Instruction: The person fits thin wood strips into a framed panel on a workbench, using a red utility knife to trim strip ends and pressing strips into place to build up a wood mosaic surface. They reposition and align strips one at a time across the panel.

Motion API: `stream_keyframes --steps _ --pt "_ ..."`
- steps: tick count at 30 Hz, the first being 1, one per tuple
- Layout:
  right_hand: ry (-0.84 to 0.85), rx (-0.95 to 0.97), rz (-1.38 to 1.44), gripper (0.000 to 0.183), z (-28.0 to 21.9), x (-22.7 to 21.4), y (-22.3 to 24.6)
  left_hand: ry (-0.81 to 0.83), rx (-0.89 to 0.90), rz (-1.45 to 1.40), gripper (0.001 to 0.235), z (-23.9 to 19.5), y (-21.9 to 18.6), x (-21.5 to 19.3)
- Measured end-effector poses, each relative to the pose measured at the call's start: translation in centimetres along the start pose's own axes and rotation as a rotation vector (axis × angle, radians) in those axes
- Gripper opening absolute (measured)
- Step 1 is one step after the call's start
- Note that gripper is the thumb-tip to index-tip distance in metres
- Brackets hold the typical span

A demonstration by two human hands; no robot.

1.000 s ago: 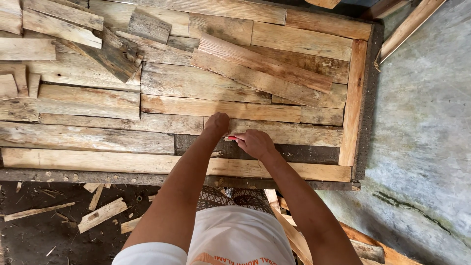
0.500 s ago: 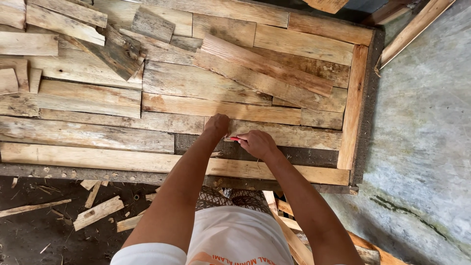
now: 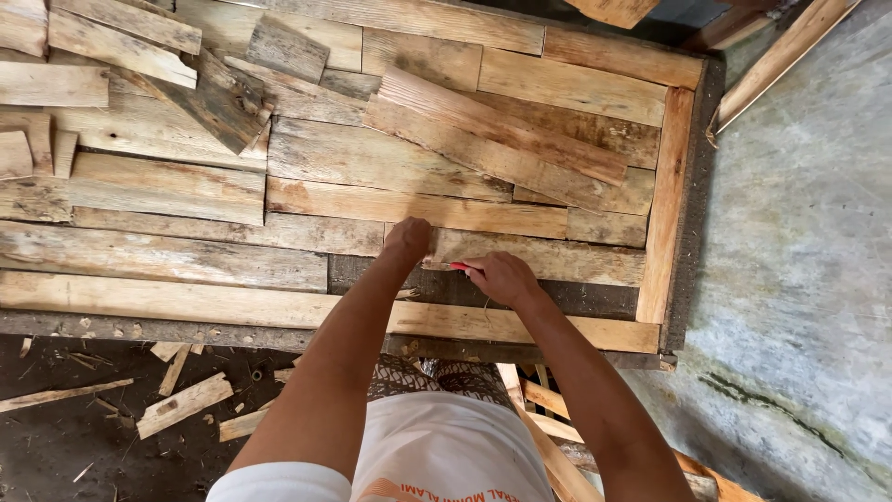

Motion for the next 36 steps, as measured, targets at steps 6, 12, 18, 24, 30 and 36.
stream_keyframes --steps 6,12,18,24,30,36 --pt "-0.123 -0.138 0.021 0.034 0.4 1.6 -1.9 0.044 0.002 0.046 0.013 1.3 0.8 2.4" --pt "-0.134 -0.151 -0.085 0.038 -1.6 0.0 0.3 0.123 0.001 0.038 0.02 0.3 0.2 1.6" --pt "-0.16 -0.163 -0.002 0.035 0.1 1.9 -2.0 0.09 0.036 0.089 0.029 0.6 0.5 2.9" --pt "-0.101 -0.094 0.03 0.035 0.2 1.6 -1.9 0.089 -0.005 0.107 0.052 -1.4 -0.9 0.0" --pt "-0.127 -0.081 0.044 0.035 -0.1 1.7 -2.3 0.083 -0.129 0.061 0.052 -1.8 -0.6 0.1" --pt "-0.03 0.038 0.032 0.036 -1.5 0.3 -2.1 0.083 -0.154 0.057 0.052 -1.7 -0.4 0.0"
Point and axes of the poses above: each hand's wrist, its own z-axis towards the middle knuckle, its own x-axis out of the palm, y = z × x, the point moved 9 cm from there along z, towards the middle knuckle, and after that the axes turned 4 degrees about z, right-handed, at the moved point
